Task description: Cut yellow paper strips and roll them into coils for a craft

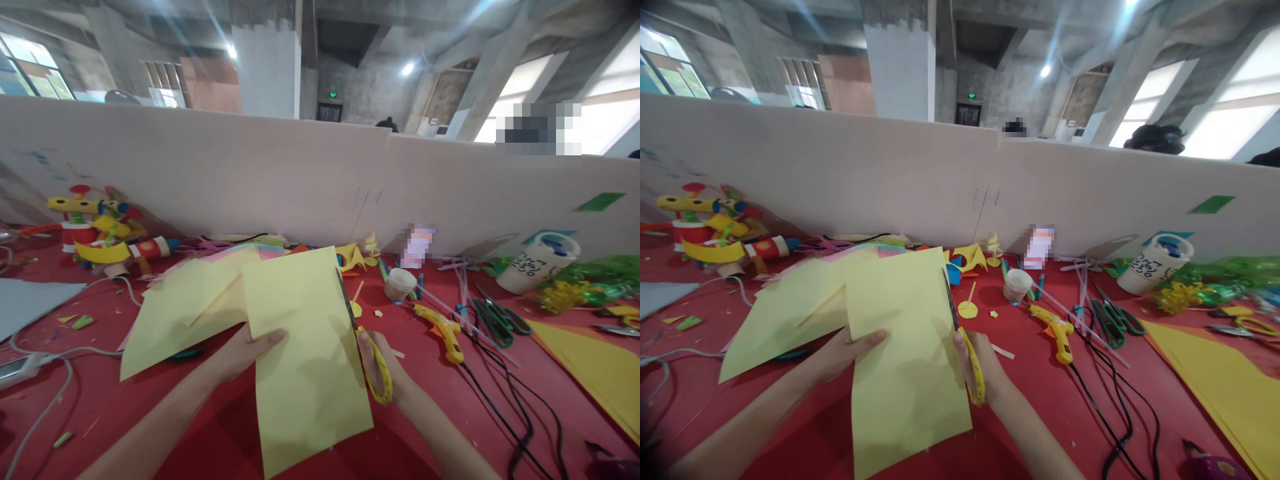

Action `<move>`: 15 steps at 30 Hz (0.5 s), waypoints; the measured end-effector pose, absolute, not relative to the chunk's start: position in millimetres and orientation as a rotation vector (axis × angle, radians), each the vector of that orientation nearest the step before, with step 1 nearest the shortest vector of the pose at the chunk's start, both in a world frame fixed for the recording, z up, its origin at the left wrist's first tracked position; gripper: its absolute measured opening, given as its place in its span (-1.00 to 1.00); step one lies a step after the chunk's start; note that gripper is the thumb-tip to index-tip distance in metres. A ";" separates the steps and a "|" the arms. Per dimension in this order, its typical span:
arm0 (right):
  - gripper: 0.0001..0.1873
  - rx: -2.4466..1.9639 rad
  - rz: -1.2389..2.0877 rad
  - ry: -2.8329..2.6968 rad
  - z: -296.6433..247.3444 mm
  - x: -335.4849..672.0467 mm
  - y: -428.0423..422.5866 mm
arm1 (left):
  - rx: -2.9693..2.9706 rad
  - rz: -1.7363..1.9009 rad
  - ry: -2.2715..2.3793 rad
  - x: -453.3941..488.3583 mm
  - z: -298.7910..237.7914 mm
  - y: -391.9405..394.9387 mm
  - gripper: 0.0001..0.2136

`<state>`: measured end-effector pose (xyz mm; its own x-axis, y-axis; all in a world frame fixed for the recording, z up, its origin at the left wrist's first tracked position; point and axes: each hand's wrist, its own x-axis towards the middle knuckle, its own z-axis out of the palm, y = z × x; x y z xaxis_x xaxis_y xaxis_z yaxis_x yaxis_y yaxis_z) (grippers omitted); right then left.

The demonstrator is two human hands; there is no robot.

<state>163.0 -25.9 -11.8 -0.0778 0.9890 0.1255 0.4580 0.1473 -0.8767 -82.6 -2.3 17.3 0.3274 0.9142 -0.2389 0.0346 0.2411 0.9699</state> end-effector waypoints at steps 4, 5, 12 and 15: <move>-0.45 -1.417 0.810 -1.705 -9.4 165.1 -24.2 | 1.209 0.719 1.074 -82.6 18.1 -2.6 -0.61; -0.46 -1.407 0.808 -1.714 -8.7 165.7 -23.9 | 1.221 0.693 1.072 -82.6 18.4 -2.7 -0.60; -0.41 -1.365 0.890 -1.695 -2.9 165.8 -25.6 | 1.268 0.660 1.039 -82.9 18.0 -2.4 -0.59; -0.41 -1.379 0.831 -1.681 -3.6 164.9 -26.5 | 1.263 0.652 1.039 -82.9 17.8 -2.5 -0.57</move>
